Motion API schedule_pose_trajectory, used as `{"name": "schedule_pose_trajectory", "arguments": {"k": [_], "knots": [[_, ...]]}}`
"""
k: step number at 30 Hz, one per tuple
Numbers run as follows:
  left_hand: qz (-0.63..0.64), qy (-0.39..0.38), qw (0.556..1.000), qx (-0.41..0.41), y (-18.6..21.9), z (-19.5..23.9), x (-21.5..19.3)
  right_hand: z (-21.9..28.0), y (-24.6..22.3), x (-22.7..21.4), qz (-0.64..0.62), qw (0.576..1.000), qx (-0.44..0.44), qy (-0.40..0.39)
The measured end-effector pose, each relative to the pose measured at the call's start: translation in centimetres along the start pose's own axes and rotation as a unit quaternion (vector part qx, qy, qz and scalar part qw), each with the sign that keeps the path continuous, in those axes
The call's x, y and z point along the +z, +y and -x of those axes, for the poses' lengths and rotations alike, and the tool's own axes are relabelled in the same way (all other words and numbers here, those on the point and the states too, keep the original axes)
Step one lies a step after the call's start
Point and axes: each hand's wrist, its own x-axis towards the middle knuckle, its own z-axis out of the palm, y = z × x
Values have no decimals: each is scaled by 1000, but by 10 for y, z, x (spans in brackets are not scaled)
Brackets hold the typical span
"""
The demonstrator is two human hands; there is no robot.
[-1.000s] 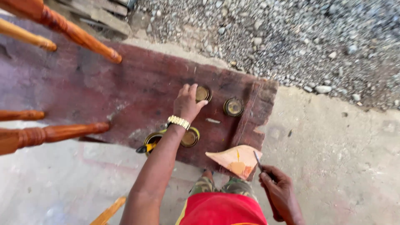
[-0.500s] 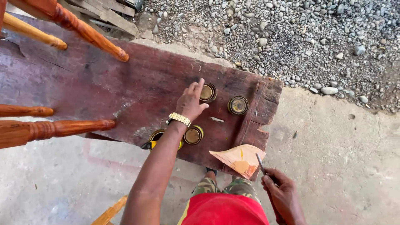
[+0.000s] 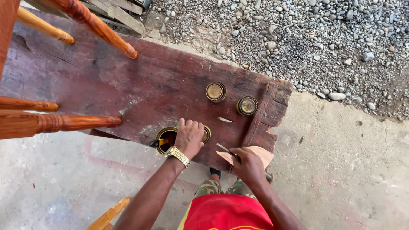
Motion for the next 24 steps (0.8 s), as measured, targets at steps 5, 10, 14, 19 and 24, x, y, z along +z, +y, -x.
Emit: {"name": "schedule_pose_trajectory", "arguments": {"k": [5,10,14,19,24], "knots": [[-15,5,1000,22,-4,-1,8,-19,-11,20,101,990,-91,40],[-9,18,999,39,-10,-5,26,-24,-22,23,118,986,-111,41],[66,8,998,22,-19,-7,16,-23,-20,22,117,986,-110,44],[214,-76,973,-43,-49,-19,1,-23,-29,16,116,990,-80,27],[401,-112,908,-48,-87,-36,38,-31,-41,21,170,981,-92,3]]}}
